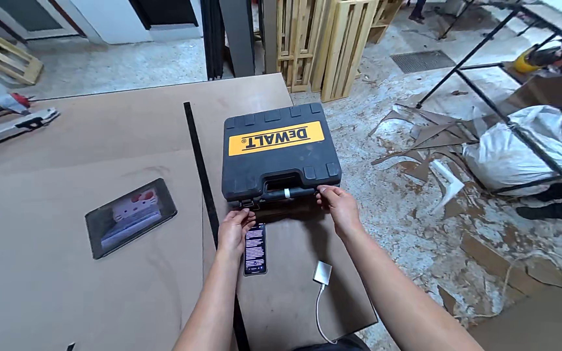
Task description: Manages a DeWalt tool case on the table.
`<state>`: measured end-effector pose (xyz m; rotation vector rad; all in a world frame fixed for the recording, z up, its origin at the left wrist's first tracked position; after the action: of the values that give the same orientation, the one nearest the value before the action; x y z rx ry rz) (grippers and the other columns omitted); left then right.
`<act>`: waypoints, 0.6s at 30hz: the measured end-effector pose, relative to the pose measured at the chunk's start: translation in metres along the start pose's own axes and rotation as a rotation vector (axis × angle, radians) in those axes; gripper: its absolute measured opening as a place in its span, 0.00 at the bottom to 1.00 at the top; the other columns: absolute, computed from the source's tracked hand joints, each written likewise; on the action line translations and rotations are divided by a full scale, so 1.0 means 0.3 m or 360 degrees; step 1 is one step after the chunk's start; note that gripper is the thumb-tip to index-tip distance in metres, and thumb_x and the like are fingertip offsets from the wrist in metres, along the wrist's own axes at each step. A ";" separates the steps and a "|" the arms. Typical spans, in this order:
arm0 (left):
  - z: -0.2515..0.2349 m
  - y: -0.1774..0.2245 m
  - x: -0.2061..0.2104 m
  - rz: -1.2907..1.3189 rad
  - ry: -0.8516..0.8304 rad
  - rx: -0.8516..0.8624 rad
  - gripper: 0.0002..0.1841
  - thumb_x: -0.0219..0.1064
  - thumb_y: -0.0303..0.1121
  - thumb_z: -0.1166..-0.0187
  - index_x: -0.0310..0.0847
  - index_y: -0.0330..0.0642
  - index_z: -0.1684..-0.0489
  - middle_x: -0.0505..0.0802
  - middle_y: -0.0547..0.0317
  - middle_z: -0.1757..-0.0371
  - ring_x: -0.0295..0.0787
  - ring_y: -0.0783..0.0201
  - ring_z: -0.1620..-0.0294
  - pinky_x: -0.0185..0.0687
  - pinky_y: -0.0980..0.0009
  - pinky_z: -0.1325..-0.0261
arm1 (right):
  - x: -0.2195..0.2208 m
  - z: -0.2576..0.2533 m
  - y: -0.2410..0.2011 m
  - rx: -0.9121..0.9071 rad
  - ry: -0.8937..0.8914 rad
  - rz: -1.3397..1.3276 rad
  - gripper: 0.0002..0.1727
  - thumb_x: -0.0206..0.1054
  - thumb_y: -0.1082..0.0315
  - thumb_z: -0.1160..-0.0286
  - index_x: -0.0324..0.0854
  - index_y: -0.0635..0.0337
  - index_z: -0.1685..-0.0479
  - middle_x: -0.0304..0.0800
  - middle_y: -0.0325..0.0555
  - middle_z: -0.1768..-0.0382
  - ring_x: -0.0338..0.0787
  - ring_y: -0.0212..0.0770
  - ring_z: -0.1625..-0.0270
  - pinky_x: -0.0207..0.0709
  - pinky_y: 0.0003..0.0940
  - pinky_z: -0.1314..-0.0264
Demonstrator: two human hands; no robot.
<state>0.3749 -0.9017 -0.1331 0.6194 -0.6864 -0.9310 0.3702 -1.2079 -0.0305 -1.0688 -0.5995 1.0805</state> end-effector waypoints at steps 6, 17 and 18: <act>0.012 0.023 -0.013 -0.0246 -0.0060 -0.0035 0.10 0.69 0.32 0.16 0.85 0.32 0.53 0.92 0.49 0.65 0.90 0.61 0.68 0.88 0.67 0.62 | -0.026 -0.006 0.033 -0.0207 0.0103 -0.0034 0.11 0.66 0.63 0.14 0.89 0.61 0.51 0.97 0.47 0.62 0.95 0.41 0.61 0.90 0.40 0.51; 0.095 0.129 0.048 -0.0107 0.0176 -0.0028 0.14 0.67 0.40 0.15 0.91 0.36 0.58 0.81 0.58 0.84 0.71 0.68 0.89 0.72 0.74 0.84 | -0.045 -0.019 0.053 -0.0431 0.0195 0.0207 0.06 0.75 0.66 0.24 0.94 0.55 0.54 0.97 0.41 0.65 0.95 0.37 0.62 0.91 0.40 0.50; 0.094 0.127 0.049 -0.0139 0.0170 -0.0005 0.14 0.67 0.39 0.14 0.91 0.36 0.56 0.82 0.57 0.83 0.72 0.68 0.88 0.72 0.74 0.83 | -0.050 -0.018 0.052 -0.0464 0.0206 0.0262 0.06 0.75 0.64 0.24 0.94 0.53 0.55 0.97 0.39 0.65 0.95 0.36 0.63 0.91 0.39 0.51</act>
<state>0.3791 -0.9021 -0.0835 0.6957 -0.5661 -0.9723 0.3627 -1.2225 -0.0454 -1.4511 -0.5839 1.0769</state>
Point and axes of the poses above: each hand's wrist, its own z-axis away from the middle knuckle, its own x-axis out of the palm, y = z × x, the point moved 6 cm from there along -z, towards the middle knuckle
